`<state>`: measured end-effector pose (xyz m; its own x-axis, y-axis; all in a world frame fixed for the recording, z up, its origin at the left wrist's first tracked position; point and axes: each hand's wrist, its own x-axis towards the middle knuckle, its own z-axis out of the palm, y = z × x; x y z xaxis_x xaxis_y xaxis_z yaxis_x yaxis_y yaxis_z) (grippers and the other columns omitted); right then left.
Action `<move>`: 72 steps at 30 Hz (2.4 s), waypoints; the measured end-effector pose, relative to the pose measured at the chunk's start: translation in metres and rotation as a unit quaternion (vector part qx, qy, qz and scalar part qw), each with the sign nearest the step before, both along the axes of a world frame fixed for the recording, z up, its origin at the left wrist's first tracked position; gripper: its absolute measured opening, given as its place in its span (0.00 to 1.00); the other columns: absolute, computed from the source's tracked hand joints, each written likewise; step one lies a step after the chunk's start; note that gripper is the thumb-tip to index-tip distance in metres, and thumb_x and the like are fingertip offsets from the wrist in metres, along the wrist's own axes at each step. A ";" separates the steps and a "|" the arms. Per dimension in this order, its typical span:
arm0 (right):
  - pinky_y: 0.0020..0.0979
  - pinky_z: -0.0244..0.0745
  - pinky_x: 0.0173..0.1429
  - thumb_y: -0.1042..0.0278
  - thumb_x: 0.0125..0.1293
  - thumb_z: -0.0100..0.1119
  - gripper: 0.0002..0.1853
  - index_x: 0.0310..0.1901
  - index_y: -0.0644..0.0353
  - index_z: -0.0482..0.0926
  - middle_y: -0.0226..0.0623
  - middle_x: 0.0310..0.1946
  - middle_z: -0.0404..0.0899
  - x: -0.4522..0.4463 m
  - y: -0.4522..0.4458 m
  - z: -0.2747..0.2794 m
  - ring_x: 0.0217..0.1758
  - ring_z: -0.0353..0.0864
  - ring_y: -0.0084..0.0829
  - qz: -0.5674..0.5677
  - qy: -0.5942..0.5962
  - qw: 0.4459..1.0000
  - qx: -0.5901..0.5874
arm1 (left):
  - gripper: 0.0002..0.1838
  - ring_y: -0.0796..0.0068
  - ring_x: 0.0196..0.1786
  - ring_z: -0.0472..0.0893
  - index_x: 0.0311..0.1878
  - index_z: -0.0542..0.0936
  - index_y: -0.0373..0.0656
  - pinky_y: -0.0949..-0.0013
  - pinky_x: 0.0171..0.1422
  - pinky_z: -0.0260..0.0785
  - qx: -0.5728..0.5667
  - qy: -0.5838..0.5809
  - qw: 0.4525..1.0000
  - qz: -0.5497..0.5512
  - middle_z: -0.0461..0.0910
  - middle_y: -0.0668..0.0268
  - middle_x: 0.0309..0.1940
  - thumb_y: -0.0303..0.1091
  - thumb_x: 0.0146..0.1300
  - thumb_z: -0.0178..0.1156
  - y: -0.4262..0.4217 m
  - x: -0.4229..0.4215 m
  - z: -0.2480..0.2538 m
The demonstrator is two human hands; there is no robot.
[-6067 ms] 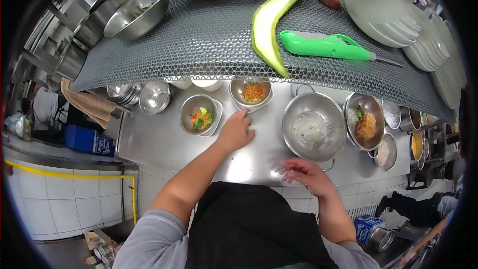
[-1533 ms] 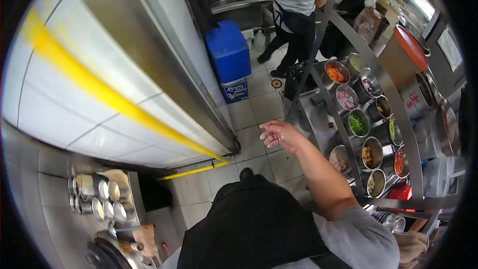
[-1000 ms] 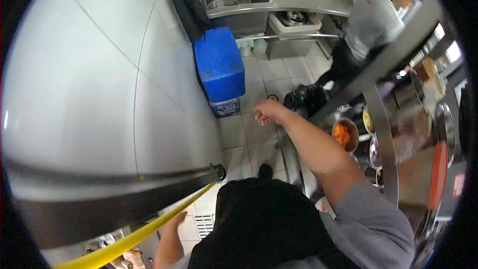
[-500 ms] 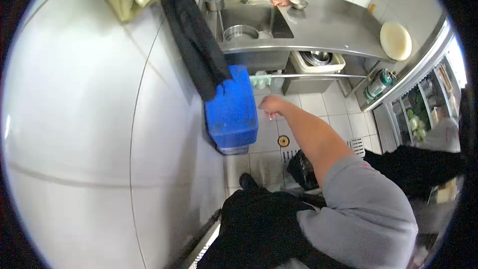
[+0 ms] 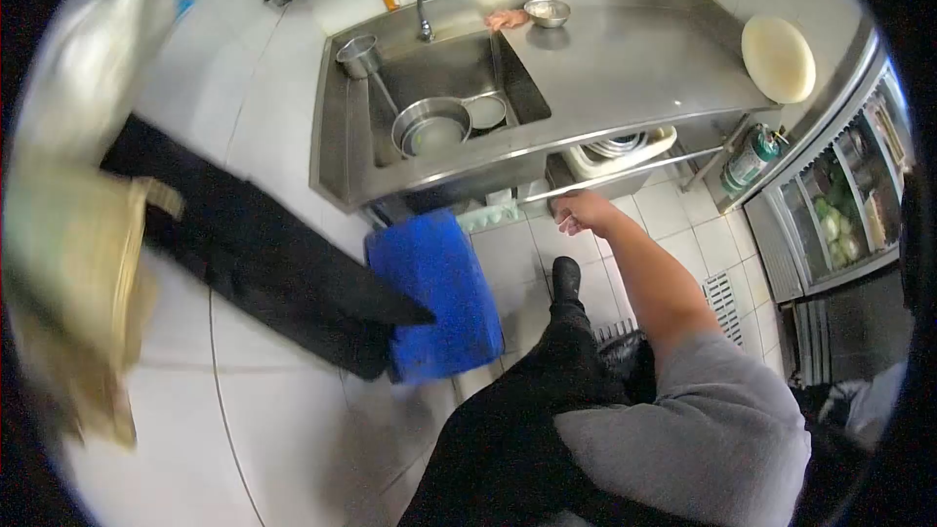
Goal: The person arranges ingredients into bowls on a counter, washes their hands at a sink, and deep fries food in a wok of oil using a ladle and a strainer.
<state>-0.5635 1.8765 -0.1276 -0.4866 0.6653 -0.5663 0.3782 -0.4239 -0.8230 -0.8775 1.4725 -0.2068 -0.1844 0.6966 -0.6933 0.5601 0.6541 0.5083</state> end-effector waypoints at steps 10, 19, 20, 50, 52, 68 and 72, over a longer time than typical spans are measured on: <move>0.34 0.79 0.39 0.64 0.69 0.52 0.20 0.56 0.69 0.69 0.45 0.37 0.80 0.027 0.168 0.015 0.33 0.82 0.34 0.013 0.084 0.992 -0.089 | 0.26 0.52 0.44 0.81 0.46 0.82 0.44 0.54 0.51 0.72 -0.260 0.012 0.966 0.012 0.81 0.49 0.41 0.58 0.64 0.50 0.074 0.006 -0.013; 0.29 0.77 0.37 0.60 0.67 0.58 0.19 0.52 0.66 0.73 0.39 0.34 0.80 -0.038 0.300 0.047 0.32 0.81 0.31 0.023 0.138 0.986 -0.090 | 0.25 0.59 0.42 0.81 0.46 0.82 0.42 0.58 0.49 0.72 -0.063 -0.055 0.996 -0.001 0.82 0.53 0.39 0.55 0.64 0.53 0.330 0.015 0.065; 0.29 0.77 0.37 0.60 0.67 0.58 0.19 0.52 0.66 0.73 0.39 0.34 0.80 -0.050 0.307 0.048 0.32 0.81 0.31 0.030 0.136 0.986 -0.090 | 0.24 0.61 0.41 0.80 0.46 0.81 0.41 0.60 0.48 0.72 0.005 -0.073 0.996 0.045 0.82 0.55 0.38 0.54 0.64 0.54 0.377 0.006 0.079; 0.32 0.73 0.25 0.72 0.64 0.51 0.06 0.39 0.63 0.75 0.38 0.30 0.77 -0.337 0.560 -0.047 0.27 0.78 0.32 0.147 0.000 0.946 0.287 | 0.23 0.60 0.50 0.78 0.57 0.73 0.43 0.57 0.61 0.69 0.270 -0.570 0.588 0.506 0.79 0.58 0.47 0.50 0.68 0.51 0.823 -0.090 0.029; 0.35 0.75 0.35 0.71 0.61 0.52 0.06 0.36 0.61 0.77 0.39 0.31 0.79 -0.343 0.559 -0.044 0.33 0.80 0.36 0.257 -0.264 0.765 0.528 | 0.22 0.62 0.50 0.78 0.58 0.72 0.45 0.58 0.60 0.69 0.263 -0.568 0.577 0.526 0.78 0.59 0.48 0.50 0.68 0.50 0.826 -0.066 0.064; 0.33 0.74 0.47 0.70 0.64 0.55 0.11 0.46 0.63 0.78 0.42 0.39 0.83 -0.345 0.487 -0.020 0.40 0.81 0.34 -0.094 0.044 0.943 0.318 | 0.19 0.67 0.47 0.76 0.44 0.77 0.38 0.64 0.54 0.67 0.356 -0.805 0.404 0.249 0.78 0.60 0.41 0.46 0.70 0.47 0.904 -0.104 -0.040; 0.34 0.76 0.44 0.67 0.65 0.53 0.12 0.45 0.63 0.78 0.41 0.34 0.83 -0.338 0.543 -0.082 0.37 0.83 0.37 0.056 -0.005 0.937 0.345 | 0.14 0.67 0.43 0.78 0.46 0.77 0.41 0.65 0.52 0.71 0.372 -0.573 0.499 0.533 0.80 0.62 0.41 0.40 0.71 0.46 0.882 -0.066 0.029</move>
<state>-0.9017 2.4192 -0.2100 -0.5718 0.8200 -0.0254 0.3981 0.2503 -0.8825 -0.9437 2.3548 -0.1774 -0.5042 0.7700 -0.3909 -0.8423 -0.3387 0.4192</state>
